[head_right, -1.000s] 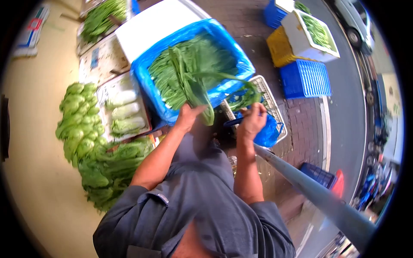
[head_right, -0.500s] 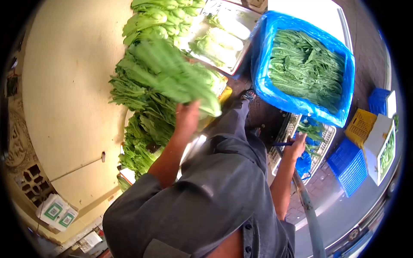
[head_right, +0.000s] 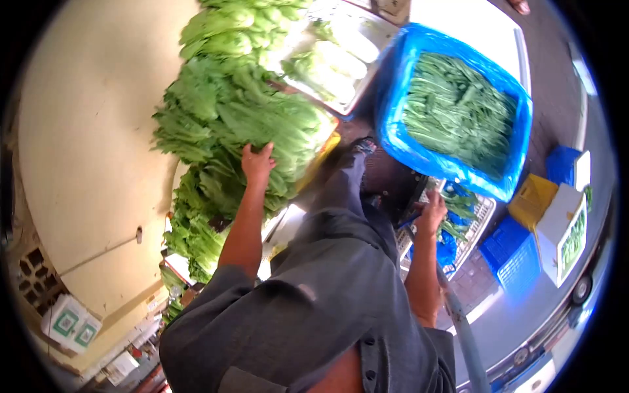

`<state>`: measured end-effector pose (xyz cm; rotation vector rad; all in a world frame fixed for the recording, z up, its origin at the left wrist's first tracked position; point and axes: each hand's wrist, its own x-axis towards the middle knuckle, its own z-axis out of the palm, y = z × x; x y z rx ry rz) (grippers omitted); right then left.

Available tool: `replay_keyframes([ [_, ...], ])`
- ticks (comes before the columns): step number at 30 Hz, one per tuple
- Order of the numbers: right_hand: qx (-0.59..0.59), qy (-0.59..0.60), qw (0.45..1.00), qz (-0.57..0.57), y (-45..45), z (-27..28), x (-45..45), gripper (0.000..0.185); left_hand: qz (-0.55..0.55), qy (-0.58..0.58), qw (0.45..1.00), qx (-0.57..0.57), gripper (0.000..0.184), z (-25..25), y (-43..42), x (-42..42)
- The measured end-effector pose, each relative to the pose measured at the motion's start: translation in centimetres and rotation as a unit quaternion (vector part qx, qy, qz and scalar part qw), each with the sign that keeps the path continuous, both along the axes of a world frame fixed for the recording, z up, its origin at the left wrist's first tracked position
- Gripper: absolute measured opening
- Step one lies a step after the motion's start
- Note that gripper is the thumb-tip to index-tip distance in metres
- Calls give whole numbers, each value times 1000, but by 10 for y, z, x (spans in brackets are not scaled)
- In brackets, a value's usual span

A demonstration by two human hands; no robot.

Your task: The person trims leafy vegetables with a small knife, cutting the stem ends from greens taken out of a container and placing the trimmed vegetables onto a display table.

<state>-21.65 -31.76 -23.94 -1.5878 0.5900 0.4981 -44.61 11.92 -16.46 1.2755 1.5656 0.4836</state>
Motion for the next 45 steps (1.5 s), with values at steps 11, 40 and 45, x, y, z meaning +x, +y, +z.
replay_keyframes([
  [11,50,-10,999,-6,71,42,75,39,-124,129,965,193,58,102,-40,50],
  [40,291,267,813,-427,232,-86,176,23,-771,266,566,121,75,-133,-102,550],
  [45,275,242,852,-375,236,-85,167,23,-760,224,594,138,95,-133,-98,552],
])
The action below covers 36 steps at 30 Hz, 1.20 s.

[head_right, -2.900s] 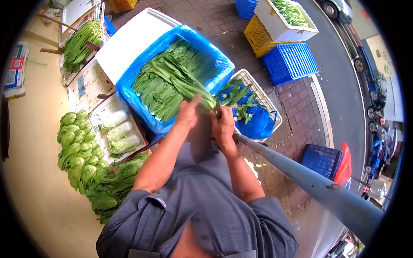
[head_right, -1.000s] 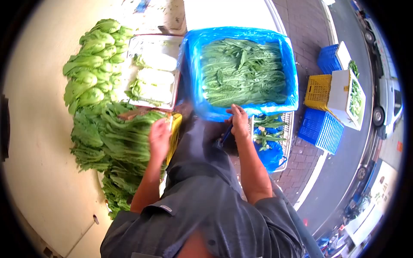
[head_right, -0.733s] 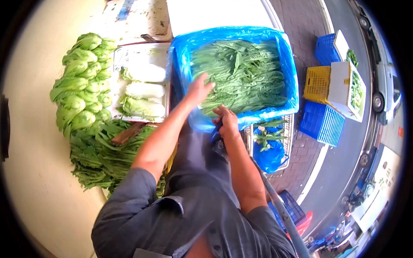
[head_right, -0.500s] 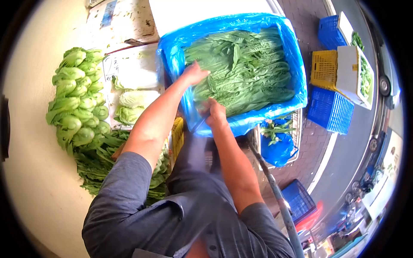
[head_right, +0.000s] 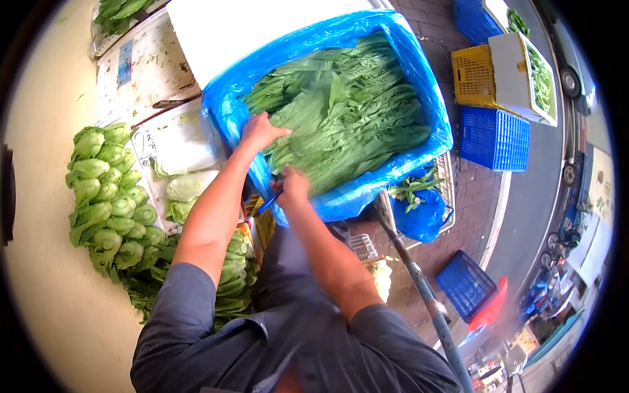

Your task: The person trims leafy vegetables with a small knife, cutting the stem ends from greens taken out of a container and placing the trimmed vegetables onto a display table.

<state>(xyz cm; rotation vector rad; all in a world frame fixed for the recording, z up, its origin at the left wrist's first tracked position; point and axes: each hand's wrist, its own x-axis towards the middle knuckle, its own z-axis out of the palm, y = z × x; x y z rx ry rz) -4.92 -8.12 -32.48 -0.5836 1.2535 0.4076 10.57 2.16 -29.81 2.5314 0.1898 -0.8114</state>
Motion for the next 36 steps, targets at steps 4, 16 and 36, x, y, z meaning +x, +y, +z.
replay_keyframes([
  [4,-12,-58,998,34,-3,9,3,22,17,31,998,-59,100,-16,4,10],
  [16,-138,-160,937,280,-109,154,-17,17,245,236,894,-291,71,97,-6,-66],
  [36,-372,-408,770,322,-210,286,-136,50,448,238,445,-738,48,213,-138,-198],
])
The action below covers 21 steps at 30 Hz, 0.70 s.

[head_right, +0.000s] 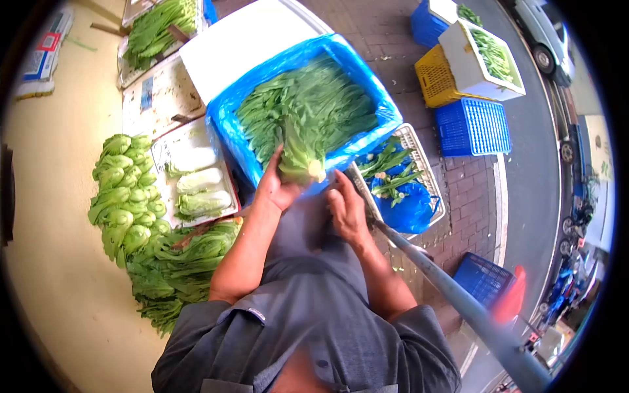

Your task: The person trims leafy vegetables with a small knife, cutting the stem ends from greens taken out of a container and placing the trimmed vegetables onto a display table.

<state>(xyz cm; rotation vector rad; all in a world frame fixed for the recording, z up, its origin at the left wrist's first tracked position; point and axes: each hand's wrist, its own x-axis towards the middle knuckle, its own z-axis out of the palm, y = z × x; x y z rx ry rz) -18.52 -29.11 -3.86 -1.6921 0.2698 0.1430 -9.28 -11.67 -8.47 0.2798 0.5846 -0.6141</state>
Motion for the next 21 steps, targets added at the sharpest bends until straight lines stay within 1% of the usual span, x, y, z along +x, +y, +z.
replay_keyframes([
  [1,-55,-64,996,30,-4,-8,-5,54,-2,-5,999,-36,48,2,-10,-4],
  [3,-74,-104,992,21,-5,-2,-9,58,-8,-10,994,-108,48,11,-31,-9],
  [4,-78,-104,991,14,-5,8,-9,61,-17,-20,997,-70,48,19,-41,-13],
  [5,-114,-148,982,5,-9,7,-6,62,-23,-18,998,-55,48,26,-49,-18],
  [7,-170,-126,977,2,-16,26,-12,61,-33,-11,999,-25,48,44,-62,-25],
  [8,-179,-132,975,-3,-20,27,-16,61,-45,-28,999,-1,49,43,-65,-27],
  [10,-195,-142,970,-11,-25,26,-23,60,-68,-61,996,-17,50,50,-71,-32],
  [11,-191,-150,970,-16,-27,25,-25,59,-78,-76,994,-25,51,53,-73,-34],
  [14,-181,-159,970,-30,-33,27,-32,55,-103,-63,993,-9,50,59,-81,-39],
  [16,-178,-148,972,-41,-35,36,-35,50,-119,-48,991,-26,49,60,-86,-38],
  [17,-174,-165,970,-44,-37,39,-35,48,-127,-40,990,-34,48,60,-88,-37],
  [19,-164,-197,965,-50,-42,43,-37,44,-145,-32,989,-11,47,58,-89,-36],
  [21,-133,-188,971,-62,-46,44,-40,43,-162,-22,986,-4,46,54,-92,-34],
])
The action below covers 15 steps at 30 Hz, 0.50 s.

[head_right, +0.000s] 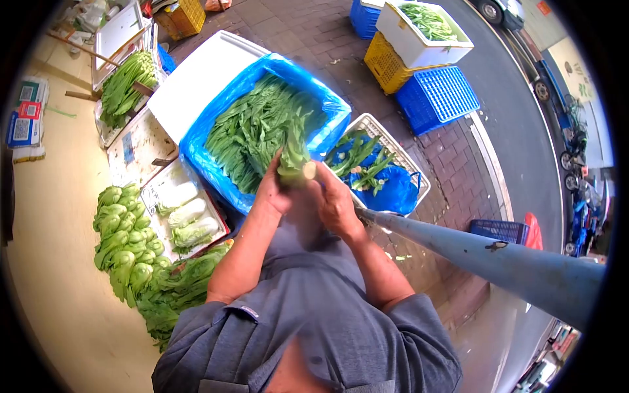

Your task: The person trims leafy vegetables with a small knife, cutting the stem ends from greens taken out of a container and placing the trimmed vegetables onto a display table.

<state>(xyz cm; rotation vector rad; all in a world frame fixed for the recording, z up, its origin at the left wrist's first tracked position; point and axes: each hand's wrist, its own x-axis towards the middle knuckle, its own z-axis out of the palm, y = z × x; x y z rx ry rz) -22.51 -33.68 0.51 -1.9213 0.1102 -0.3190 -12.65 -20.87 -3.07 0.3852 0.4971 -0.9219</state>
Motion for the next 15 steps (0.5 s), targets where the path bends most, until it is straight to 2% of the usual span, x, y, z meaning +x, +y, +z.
replay_keyframes([
  [3,130,42,990,-27,-7,-12,-5,42,-8,2,1000,-18,45,-3,-9,2],
  [5,272,104,955,-62,-16,-20,-9,42,11,-21,999,-43,45,0,-22,4],
  [6,344,104,923,-135,-18,-40,-6,43,0,-15,999,-47,47,-5,-28,8],
  [8,544,106,777,-299,-23,-30,4,48,-24,-1,998,-52,51,-22,-39,15],
  [9,634,76,697,-328,-30,-38,6,54,-4,-22,1000,-4,54,-16,-50,16],
  [10,683,77,642,-339,-37,-44,5,53,-4,-53,998,23,54,-13,-56,16],
  [12,556,72,743,-365,-35,-41,-4,48,0,-114,991,76,55,-9,-65,17],
  [15,313,-54,874,-369,-27,-43,0,47,36,-204,970,131,53,-18,-72,11],
])
